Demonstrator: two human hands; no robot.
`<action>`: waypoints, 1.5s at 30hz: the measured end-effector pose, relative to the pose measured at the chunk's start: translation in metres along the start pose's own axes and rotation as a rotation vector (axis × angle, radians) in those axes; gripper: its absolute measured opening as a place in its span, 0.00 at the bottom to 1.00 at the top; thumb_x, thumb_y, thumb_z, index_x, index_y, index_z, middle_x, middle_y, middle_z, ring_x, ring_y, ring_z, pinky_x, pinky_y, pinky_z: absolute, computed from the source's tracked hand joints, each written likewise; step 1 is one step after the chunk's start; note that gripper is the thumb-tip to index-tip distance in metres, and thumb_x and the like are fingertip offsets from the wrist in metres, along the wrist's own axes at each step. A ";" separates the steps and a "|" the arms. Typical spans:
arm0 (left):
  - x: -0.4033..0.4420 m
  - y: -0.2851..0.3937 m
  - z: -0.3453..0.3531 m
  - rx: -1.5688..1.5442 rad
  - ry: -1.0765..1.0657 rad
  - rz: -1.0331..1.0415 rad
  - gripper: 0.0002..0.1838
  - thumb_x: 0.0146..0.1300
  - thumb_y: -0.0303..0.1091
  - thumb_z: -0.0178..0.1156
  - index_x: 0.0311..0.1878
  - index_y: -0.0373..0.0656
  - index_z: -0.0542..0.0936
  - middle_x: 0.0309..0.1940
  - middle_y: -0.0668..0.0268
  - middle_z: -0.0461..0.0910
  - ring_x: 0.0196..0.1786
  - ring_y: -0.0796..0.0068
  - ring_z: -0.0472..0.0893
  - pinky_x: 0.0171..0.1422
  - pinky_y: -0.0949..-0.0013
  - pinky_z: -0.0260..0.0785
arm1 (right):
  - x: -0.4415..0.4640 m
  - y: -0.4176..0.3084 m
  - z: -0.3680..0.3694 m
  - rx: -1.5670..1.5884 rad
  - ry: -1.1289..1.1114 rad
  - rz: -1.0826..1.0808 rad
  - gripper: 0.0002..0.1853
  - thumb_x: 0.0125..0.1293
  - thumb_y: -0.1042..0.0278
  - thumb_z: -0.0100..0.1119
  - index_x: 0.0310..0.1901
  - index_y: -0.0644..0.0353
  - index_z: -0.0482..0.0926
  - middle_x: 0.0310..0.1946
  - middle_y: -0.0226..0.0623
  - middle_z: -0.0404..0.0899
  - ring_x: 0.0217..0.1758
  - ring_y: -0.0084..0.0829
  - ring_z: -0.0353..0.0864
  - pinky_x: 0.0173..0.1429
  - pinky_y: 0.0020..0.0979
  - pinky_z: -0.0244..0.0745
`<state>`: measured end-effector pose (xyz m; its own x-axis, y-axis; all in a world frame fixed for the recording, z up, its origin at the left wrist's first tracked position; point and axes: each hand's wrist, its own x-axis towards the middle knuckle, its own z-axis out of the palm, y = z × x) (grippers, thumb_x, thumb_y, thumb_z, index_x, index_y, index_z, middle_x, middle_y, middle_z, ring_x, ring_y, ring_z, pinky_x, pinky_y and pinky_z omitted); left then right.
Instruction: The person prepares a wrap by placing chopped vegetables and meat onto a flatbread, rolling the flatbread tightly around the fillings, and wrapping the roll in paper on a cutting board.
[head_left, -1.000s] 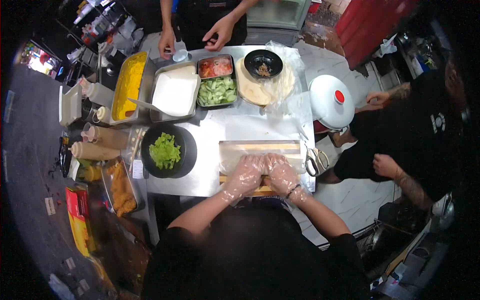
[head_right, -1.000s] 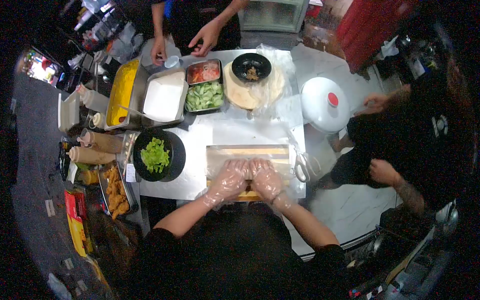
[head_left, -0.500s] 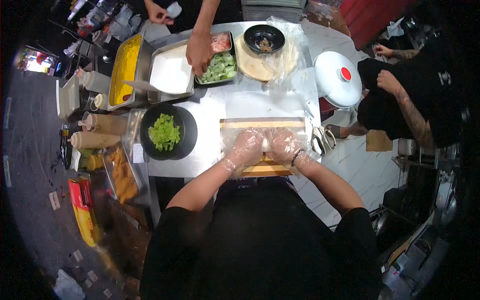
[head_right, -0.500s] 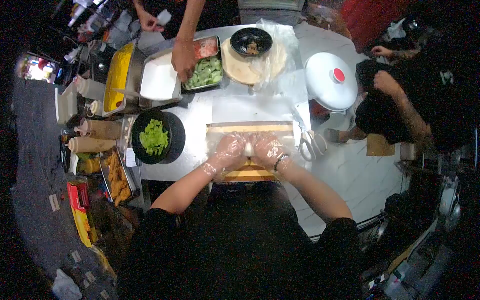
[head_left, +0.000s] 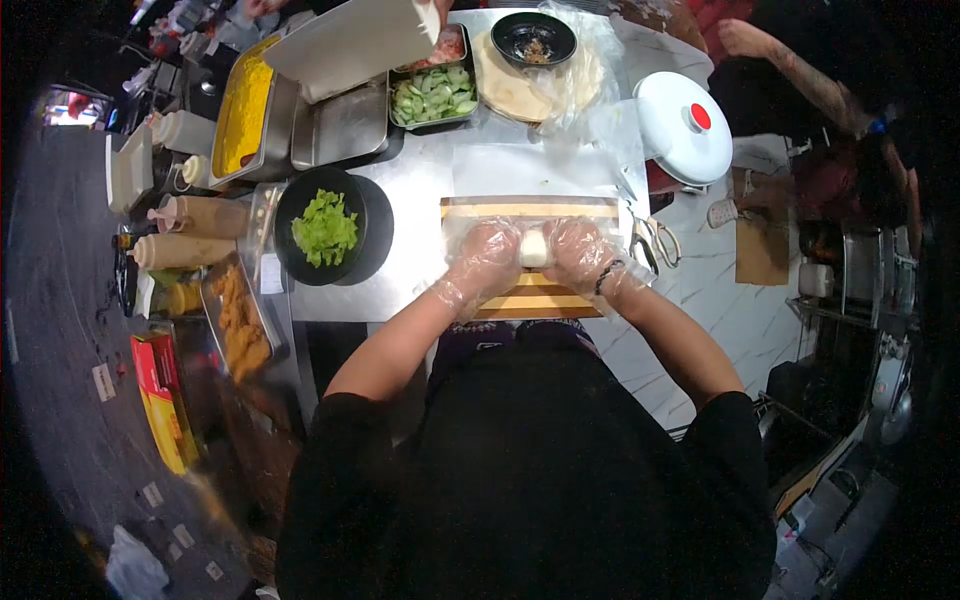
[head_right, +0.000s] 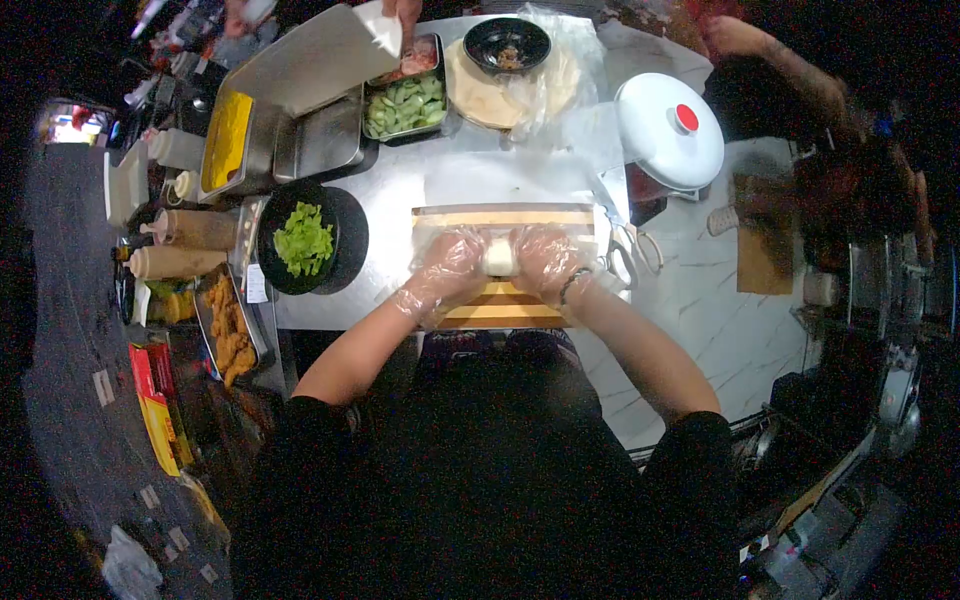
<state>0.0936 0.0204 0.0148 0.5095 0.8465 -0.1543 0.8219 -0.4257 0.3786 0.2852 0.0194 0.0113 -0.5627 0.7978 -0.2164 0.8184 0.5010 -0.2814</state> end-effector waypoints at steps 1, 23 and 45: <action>0.000 -0.002 0.002 0.002 -0.038 -0.012 0.14 0.48 0.30 0.62 0.40 0.37 0.80 0.34 0.50 0.82 0.41 0.51 0.83 0.49 0.54 0.76 | 0.000 0.001 0.001 0.001 -0.002 -0.001 0.26 0.49 0.55 0.72 0.44 0.62 0.75 0.35 0.48 0.81 0.43 0.47 0.81 0.51 0.45 0.73; -0.008 -0.004 -0.007 0.019 -0.173 -0.136 0.20 0.49 0.32 0.64 0.48 0.37 0.79 0.41 0.49 0.83 0.48 0.51 0.83 0.56 0.55 0.75 | -0.005 0.007 0.001 -0.005 -0.051 0.008 0.27 0.50 0.54 0.71 0.47 0.63 0.75 0.36 0.48 0.83 0.45 0.46 0.82 0.53 0.44 0.75; 0.002 0.014 -0.012 0.049 -0.205 -0.119 0.17 0.44 0.30 0.67 0.41 0.40 0.83 0.41 0.50 0.84 0.49 0.53 0.83 0.56 0.56 0.75 | 0.013 -0.010 0.007 -0.129 -0.145 0.096 0.20 0.47 0.62 0.61 0.44 0.60 0.82 0.37 0.48 0.84 0.45 0.45 0.83 0.55 0.46 0.72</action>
<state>0.1030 0.0203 0.0310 0.4451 0.8111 -0.3794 0.8882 -0.3459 0.3025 0.2686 0.0222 0.0053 -0.4851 0.7917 -0.3714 0.8717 0.4716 -0.1333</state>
